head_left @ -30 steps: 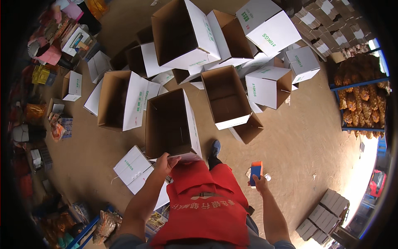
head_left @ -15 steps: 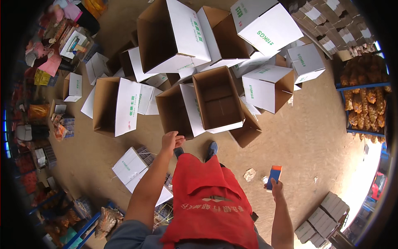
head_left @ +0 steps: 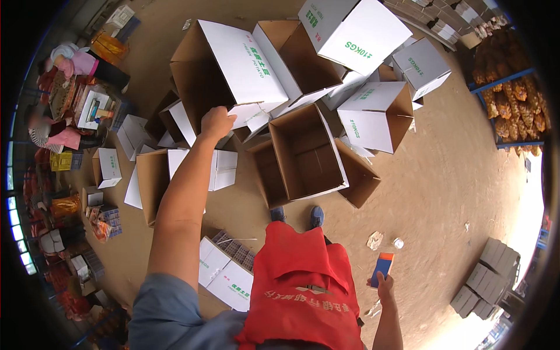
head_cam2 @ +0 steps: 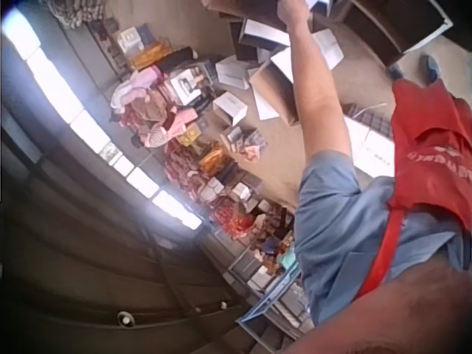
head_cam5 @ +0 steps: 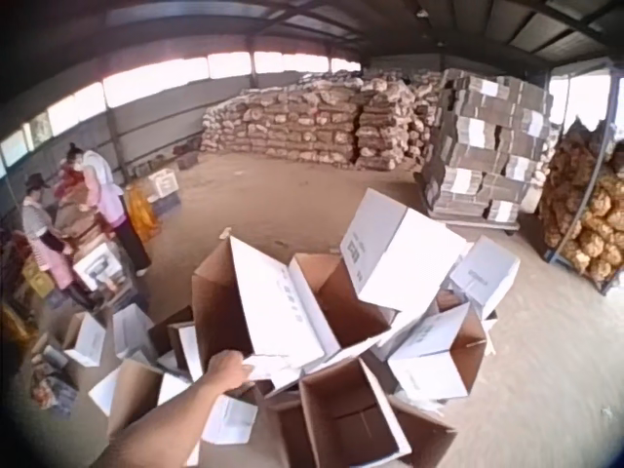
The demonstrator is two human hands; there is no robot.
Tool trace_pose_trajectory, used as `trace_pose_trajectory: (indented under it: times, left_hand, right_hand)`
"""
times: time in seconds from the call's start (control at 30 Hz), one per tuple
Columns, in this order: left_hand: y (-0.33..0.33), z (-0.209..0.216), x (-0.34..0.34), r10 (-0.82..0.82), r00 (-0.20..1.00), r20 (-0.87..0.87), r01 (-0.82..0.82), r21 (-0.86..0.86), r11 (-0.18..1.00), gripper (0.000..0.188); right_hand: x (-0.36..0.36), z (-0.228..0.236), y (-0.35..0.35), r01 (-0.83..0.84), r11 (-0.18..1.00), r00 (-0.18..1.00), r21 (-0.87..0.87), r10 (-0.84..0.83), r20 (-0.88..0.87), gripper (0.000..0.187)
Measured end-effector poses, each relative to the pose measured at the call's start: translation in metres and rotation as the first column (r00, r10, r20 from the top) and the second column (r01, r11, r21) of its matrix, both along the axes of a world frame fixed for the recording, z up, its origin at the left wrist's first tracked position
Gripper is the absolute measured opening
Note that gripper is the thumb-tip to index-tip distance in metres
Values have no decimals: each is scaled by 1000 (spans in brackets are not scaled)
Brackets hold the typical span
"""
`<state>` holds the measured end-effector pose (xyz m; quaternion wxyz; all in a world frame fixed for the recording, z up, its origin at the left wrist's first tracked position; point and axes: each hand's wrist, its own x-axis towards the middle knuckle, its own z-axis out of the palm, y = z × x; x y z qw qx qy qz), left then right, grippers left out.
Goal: Assemble and tape together cardboard boxes for produce packaging.
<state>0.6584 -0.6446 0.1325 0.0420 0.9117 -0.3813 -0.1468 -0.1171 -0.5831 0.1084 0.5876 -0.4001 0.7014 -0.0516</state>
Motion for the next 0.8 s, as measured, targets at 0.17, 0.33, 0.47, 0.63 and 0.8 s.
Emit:
trace_pose_trajectory:
  times: [0.17,0.33,0.47,0.63,0.8]
  left_hand:
    - [36,95,65,-71,884,-461,-152,-427,891,42]
    - [115,230,87,-221,727,-650,-294,-585,756,37]
    - [186,280,34,-210,731,-649,-213,-509,834,36]
    - [256,305,-67,-251,730,-635,-81,-446,891,28]
    - [303,328,-140,-425,633,-647,-208,-671,711,23]
  right_hand:
    - [5,-13,46,70,997,997,28,-70,-18,41]
    - [34,-40,42,32,998,999,62,-31,-16,41]
    - [94,-42,3,-47,999,994,-10,48,98,41]
    - [228,-25,-71,-159,985,915,-72,174,364,44]
    - [362,28,-99,-361,916,841,-174,400,365,40]
